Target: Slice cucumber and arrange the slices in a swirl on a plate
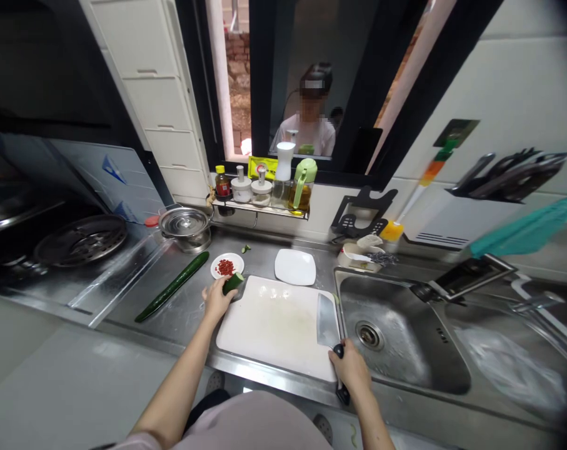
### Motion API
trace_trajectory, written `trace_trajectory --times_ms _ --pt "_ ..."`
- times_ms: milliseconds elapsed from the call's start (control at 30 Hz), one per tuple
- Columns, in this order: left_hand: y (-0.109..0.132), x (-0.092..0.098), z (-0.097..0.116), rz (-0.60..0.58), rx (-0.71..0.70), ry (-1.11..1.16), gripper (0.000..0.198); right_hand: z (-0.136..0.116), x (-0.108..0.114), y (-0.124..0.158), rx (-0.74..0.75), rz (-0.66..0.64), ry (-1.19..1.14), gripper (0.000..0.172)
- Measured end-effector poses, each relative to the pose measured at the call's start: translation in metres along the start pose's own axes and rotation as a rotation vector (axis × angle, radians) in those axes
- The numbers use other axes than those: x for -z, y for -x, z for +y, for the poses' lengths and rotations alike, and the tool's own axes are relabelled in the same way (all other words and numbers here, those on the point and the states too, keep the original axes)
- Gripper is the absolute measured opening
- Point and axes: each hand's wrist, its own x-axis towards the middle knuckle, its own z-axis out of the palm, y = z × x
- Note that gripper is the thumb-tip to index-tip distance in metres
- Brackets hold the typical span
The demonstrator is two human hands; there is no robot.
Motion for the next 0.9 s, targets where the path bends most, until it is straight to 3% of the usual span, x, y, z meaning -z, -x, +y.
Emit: trace_trajectory --times_ms 67,167,333,467,567,667,733,900 --pt "0.003 -0.002 0.01 0.02 0.025 0.367 0.053 0.0 -0.001 0.0 0.005 0.005 0.001 0.042" --pt "0.011 -0.004 0.029 -0.106 0.056 0.809 0.059 0.0 -0.002 0.0 0.012 0.016 0.0 0.042" --pt "0.031 -0.007 0.057 -0.393 0.273 1.205 0.052 -0.005 -0.003 0.004 0.003 0.031 -0.014 0.042" --pt "0.039 -0.008 0.072 -0.578 0.411 1.327 0.043 -0.007 -0.002 0.006 0.001 0.04 -0.024 0.037" --pt "0.038 -0.009 0.079 -0.606 0.433 1.319 0.04 -0.008 -0.002 0.006 0.0 0.043 -0.05 0.033" --pt "0.037 -0.013 0.081 -0.636 0.368 1.178 0.043 -0.011 -0.001 0.003 0.028 0.045 -0.101 0.028" --pt "0.037 -0.019 0.078 -0.628 0.291 1.008 0.048 -0.015 0.0 0.001 0.052 0.049 -0.132 0.027" --pt "0.044 -0.038 0.063 -0.462 -0.036 0.403 0.048 -0.03 0.003 0.0 0.121 -0.015 -0.092 0.03"
